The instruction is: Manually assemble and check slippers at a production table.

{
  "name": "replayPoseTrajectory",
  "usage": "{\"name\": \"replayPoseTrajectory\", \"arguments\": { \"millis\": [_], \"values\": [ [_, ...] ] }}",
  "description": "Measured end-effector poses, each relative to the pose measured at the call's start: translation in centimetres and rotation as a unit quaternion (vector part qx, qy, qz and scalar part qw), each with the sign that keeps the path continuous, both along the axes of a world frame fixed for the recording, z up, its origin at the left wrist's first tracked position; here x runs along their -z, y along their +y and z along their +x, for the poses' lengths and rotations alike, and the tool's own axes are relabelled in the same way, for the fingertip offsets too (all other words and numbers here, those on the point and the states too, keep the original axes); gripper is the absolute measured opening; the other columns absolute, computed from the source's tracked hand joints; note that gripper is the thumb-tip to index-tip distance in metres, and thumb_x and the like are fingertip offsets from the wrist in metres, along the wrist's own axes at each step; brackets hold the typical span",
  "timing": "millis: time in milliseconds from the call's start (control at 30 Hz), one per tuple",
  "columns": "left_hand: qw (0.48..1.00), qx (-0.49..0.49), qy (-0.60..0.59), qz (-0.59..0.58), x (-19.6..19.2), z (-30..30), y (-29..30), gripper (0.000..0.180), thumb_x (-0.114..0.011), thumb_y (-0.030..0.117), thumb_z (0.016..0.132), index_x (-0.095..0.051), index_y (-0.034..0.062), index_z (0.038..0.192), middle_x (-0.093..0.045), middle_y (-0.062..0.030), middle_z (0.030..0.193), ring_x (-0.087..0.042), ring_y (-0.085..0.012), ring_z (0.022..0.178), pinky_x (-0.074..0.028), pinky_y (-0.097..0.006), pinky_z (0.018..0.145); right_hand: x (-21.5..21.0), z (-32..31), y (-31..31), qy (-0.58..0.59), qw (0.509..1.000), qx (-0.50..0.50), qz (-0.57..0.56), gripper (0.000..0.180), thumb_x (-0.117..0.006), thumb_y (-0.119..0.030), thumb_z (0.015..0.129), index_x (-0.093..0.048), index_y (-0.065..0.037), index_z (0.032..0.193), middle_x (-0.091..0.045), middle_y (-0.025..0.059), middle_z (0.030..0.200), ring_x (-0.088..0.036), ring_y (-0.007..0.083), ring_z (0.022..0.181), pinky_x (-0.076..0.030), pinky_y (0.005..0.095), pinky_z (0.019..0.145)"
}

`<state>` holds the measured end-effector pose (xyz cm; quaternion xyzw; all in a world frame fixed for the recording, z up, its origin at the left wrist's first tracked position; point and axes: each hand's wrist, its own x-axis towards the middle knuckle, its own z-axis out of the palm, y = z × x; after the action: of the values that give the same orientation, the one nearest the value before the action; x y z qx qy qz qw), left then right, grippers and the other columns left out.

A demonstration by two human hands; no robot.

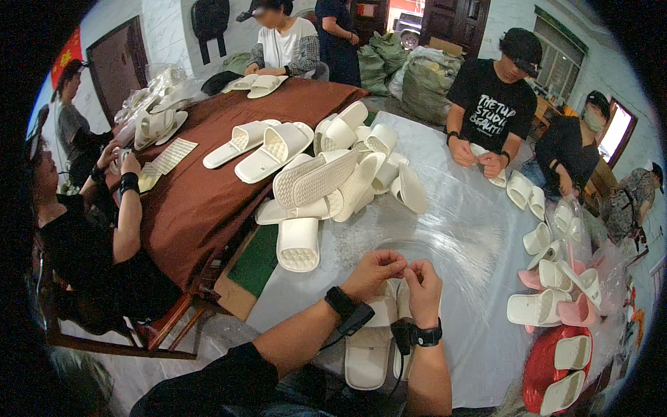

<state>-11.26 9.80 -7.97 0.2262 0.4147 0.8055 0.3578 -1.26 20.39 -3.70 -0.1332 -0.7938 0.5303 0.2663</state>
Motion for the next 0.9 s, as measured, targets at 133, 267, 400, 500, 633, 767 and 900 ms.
{"name": "replayPoseTrajectory", "arguments": {
  "millis": [133,267,400,500,633,767,900],
  "values": [
    [0.999,0.017,0.03,0.001,-0.26,0.23,-0.01,0.016,-0.063,0.015,0.089,-0.064,0.0003,0.095,-0.063,-0.0036,0.092,-0.06,-0.0119,0.085,-0.05,-0.027,0.081,0.18,0.28,0.3,0.026,1.0,-0.003,-0.017,0.01,-0.059,-0.008,0.085,-0.056,0.001,0.085,-0.057,0.0034,0.07,-0.049,0.0099,0.064,-0.042,0.0248,0.06],
    [0.999,0.022,0.03,0.002,-0.29,-0.05,-0.06,0.017,-0.064,0.015,0.089,-0.064,-0.0005,0.095,-0.063,-0.0045,0.092,-0.06,-0.0121,0.086,-0.05,-0.027,0.081,0.3,0.04,0.21,0.021,1.0,-0.005,-0.018,0.009,-0.059,-0.007,0.085,-0.056,0.001,0.086,-0.056,0.0038,0.07,-0.049,0.0097,0.065,-0.042,0.0249,0.06],
    [0.999,0.009,0.031,-0.009,-0.59,0.24,-0.23,0.017,-0.064,0.016,0.089,-0.062,-0.0003,0.095,-0.062,-0.0041,0.091,-0.06,-0.0126,0.085,-0.051,-0.028,0.081,0.6,-0.02,0.31,0.03,0.999,-0.014,-0.007,0.01,-0.06,-0.007,0.085,-0.056,0.001,0.086,-0.057,0.0043,0.071,-0.049,0.0096,0.066,-0.043,0.0252,0.061],
    [1.0,0.003,0.014,0.014,-0.32,0.36,0.0,0.017,-0.064,0.016,0.09,-0.061,0.0005,0.096,-0.061,-0.0033,0.091,-0.06,-0.0127,0.085,-0.051,-0.028,0.081,0.54,-0.04,0.23,0.023,0.999,-0.016,-0.032,0.01,-0.06,-0.008,0.085,-0.056,0.001,0.086,-0.056,0.0043,0.072,-0.049,0.0101,0.067,-0.043,0.026,0.062],
    [1.0,-0.005,0.015,0.024,0.01,0.35,0.15,0.016,-0.063,0.017,0.09,-0.061,0.0017,0.096,-0.061,-0.0023,0.091,-0.06,-0.0123,0.084,-0.05,-0.028,0.081,0.01,0.06,0.03,0.016,1.0,-0.008,-0.016,0.01,-0.06,-0.008,0.085,-0.056,0.001,0.086,-0.056,0.0034,0.071,-0.049,0.0102,0.068,-0.042,0.0257,0.063],
    [0.999,-0.015,-0.009,0.039,0.27,0.19,0.15,0.017,-0.064,0.017,0.089,-0.061,0.0024,0.097,-0.061,-0.0019,0.091,-0.059,-0.0117,0.085,-0.049,-0.028,0.082,0.41,0.04,0.24,0.01,1.0,0.005,-0.002,0.009,-0.06,-0.008,0.085,-0.056,0.001,0.085,-0.055,0.0033,0.071,-0.049,0.01,0.068,-0.042,0.025,0.062],
    [0.999,0.001,0.033,-0.001,-0.08,0.1,-0.07,0.017,-0.065,0.018,0.088,-0.062,0.0032,0.096,-0.062,-0.0013,0.091,-0.058,-0.0113,0.087,-0.048,-0.027,0.081,0.05,-0.04,0.0,0.029,0.999,-0.004,-0.037,0.01,-0.06,-0.009,0.085,-0.056,0.0,0.084,-0.055,0.0027,0.071,-0.048,0.0094,0.067,-0.041,0.0246,0.062]
  ]
}}
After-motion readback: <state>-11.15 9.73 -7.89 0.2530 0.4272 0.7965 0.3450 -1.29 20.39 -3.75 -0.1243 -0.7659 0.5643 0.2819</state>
